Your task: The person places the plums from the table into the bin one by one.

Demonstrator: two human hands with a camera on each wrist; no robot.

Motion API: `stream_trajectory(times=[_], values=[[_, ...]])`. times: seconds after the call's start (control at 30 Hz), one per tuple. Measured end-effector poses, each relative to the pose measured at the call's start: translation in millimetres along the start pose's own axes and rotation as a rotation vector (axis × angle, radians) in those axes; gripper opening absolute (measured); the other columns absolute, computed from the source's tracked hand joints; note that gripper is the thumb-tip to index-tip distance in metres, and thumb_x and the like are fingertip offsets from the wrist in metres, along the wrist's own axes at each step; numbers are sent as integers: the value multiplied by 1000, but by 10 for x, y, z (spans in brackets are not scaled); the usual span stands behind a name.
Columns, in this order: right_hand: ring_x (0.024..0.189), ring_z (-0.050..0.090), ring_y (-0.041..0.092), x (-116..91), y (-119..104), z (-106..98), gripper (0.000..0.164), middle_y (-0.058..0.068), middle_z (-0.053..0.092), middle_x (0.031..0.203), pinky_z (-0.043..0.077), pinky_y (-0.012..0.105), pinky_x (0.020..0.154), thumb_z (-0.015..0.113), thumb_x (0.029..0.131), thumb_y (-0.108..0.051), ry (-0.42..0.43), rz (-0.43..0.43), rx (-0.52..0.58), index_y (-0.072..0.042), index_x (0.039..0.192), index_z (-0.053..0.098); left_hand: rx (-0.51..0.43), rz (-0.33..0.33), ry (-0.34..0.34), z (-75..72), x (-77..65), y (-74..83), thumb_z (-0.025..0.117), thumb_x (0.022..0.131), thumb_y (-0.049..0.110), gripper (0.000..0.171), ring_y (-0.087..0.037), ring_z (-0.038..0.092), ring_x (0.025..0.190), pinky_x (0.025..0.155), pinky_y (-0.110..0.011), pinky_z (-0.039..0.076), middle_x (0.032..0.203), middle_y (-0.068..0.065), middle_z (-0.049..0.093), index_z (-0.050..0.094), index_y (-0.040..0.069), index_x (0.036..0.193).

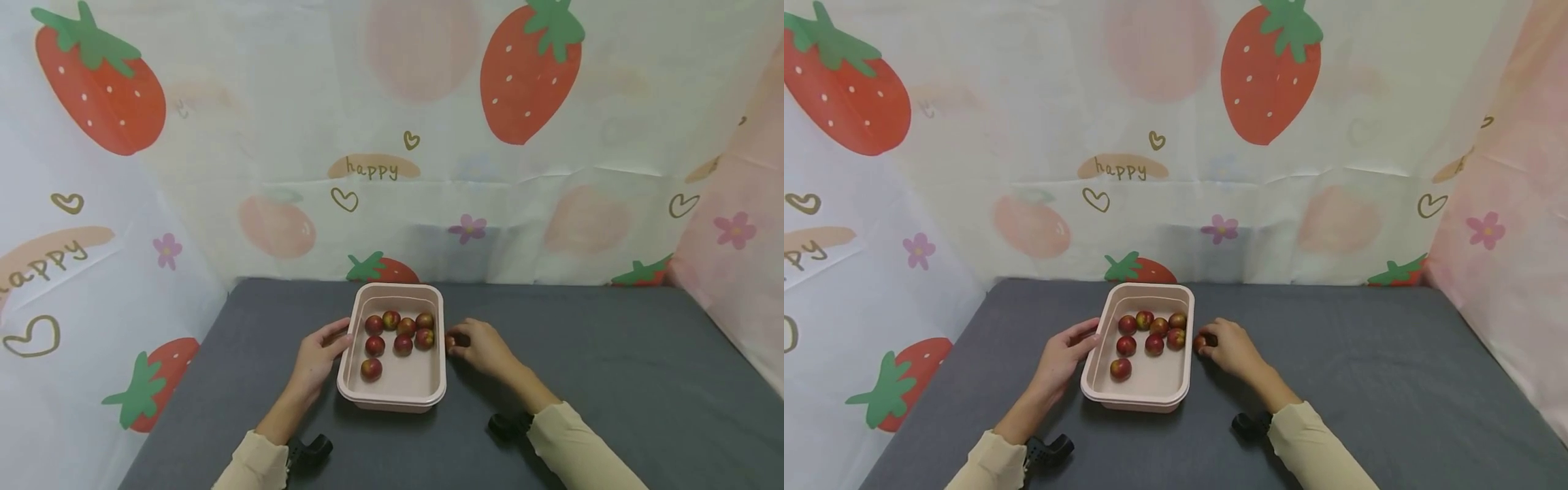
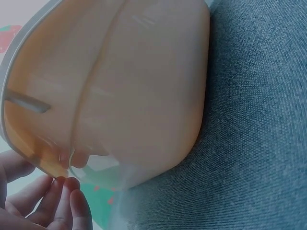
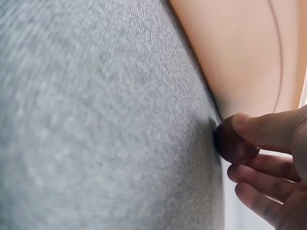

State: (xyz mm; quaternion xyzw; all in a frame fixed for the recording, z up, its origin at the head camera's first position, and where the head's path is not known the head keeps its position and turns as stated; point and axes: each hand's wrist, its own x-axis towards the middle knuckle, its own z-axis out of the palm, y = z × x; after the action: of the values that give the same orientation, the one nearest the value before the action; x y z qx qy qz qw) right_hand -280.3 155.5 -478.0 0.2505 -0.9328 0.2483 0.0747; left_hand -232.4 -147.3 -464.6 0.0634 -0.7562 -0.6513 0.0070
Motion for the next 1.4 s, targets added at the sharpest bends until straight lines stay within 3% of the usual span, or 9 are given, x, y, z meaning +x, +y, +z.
stream_trajectory(times=[0.37, 0.73, 1.13, 1.4], values=[[88, 65, 24, -33, 67, 13, 28, 9, 69, 93, 53, 42, 81, 79, 79, -15, 23, 20, 64, -3, 104, 73, -1, 4, 1, 2, 15, 2, 63, 95, 16, 42, -27, 59, 121, 103, -42, 49, 135, -17, 59, 57, 7, 135], [88, 70, 27, -152, 103, -95, 31, 15, 68, 98, 56, 25, 72, 78, 80, -11, 55, 133, 332, 2, 107, 71, 0, 15, 6, 11, -1, -11, 63, 95, 17, 42, -28, 58, 123, 104, -44, 47, 137, -17, 58, 57, 6, 135], [90, 70, 28, -198, 113, -245, 35, 15, 67, 100, 58, 28, 72, 77, 83, -15, 56, 165, 363, 1, 112, 69, -6, 13, 2, 12, 6, 0, 63, 95, 18, 42, -29, 58, 123, 104, -44, 47, 137, -17, 58, 56, 6, 135], [87, 69, 24, -207, 67, -316, 34, 15, 69, 100, 55, 22, 70, 77, 82, -15, 84, 160, 382, 0, 112, 69, -5, 20, 9, 11, 15, -20, 63, 95, 16, 41, -29, 59, 122, 104, -43, 48, 136, -17, 59, 57, 6, 134]])
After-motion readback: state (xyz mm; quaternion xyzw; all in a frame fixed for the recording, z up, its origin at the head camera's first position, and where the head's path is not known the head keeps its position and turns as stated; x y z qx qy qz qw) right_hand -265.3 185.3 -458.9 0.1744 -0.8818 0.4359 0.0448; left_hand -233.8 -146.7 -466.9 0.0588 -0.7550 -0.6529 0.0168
